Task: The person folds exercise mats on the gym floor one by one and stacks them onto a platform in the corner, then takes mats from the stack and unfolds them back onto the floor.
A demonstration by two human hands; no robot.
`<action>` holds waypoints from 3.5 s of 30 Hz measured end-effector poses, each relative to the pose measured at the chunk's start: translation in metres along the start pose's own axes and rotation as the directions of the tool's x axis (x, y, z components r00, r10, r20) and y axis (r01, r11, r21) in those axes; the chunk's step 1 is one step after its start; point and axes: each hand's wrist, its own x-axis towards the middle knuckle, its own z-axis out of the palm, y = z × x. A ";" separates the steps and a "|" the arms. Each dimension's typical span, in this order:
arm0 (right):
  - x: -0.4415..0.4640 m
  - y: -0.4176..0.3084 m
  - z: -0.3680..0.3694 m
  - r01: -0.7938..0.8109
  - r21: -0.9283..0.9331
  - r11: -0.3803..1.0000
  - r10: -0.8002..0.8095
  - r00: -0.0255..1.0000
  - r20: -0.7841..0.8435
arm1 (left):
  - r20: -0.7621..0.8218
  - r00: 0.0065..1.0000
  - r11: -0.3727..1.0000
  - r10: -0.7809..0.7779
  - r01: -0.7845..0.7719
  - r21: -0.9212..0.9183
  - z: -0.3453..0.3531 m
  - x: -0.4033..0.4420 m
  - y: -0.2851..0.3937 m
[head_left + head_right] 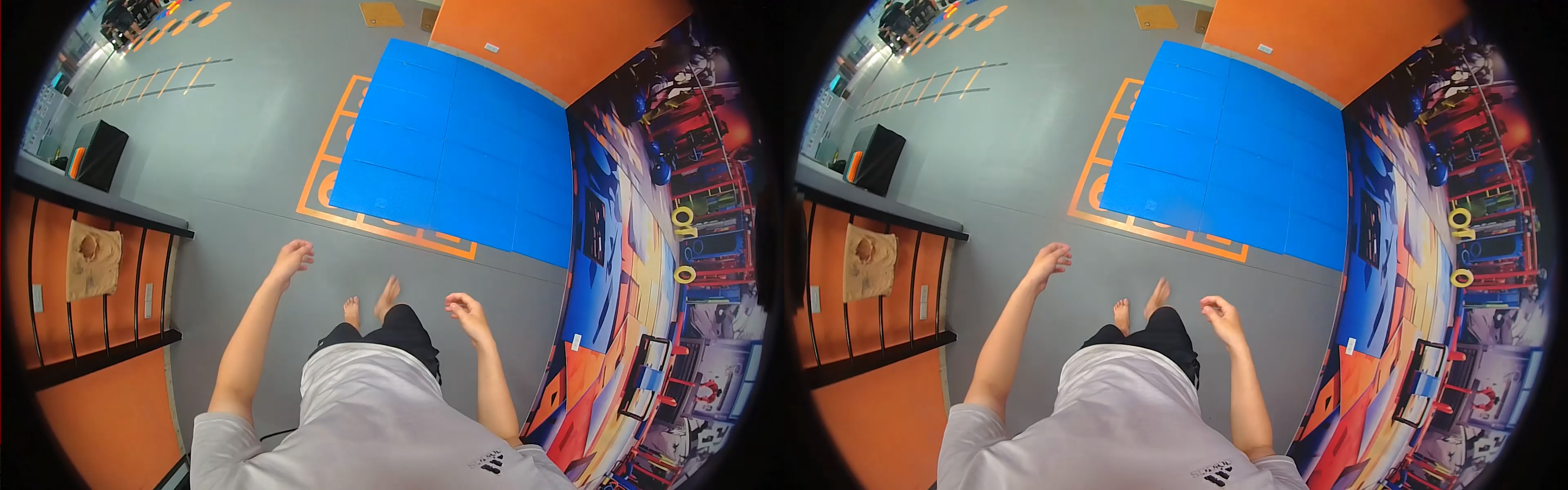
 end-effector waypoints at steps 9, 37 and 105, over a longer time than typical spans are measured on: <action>0.275 -0.040 -0.052 -0.056 0.044 0.997 0.056 0.998 0.010 | -0.022 0.967 0.965 -0.255 0.256 0.056 -0.008 0.197 0.044; 1.029 0.379 -0.071 -0.356 -0.623 0.697 0.223 0.933 -0.284 | 0.134 0.954 0.440 0.269 -0.245 0.864 0.019 1.093 -0.235; 1.043 0.296 -0.063 0.287 -0.208 0.935 -0.354 0.792 -0.498 | 0.003 0.976 0.959 0.216 -0.213 0.186 -0.050 1.026 -0.159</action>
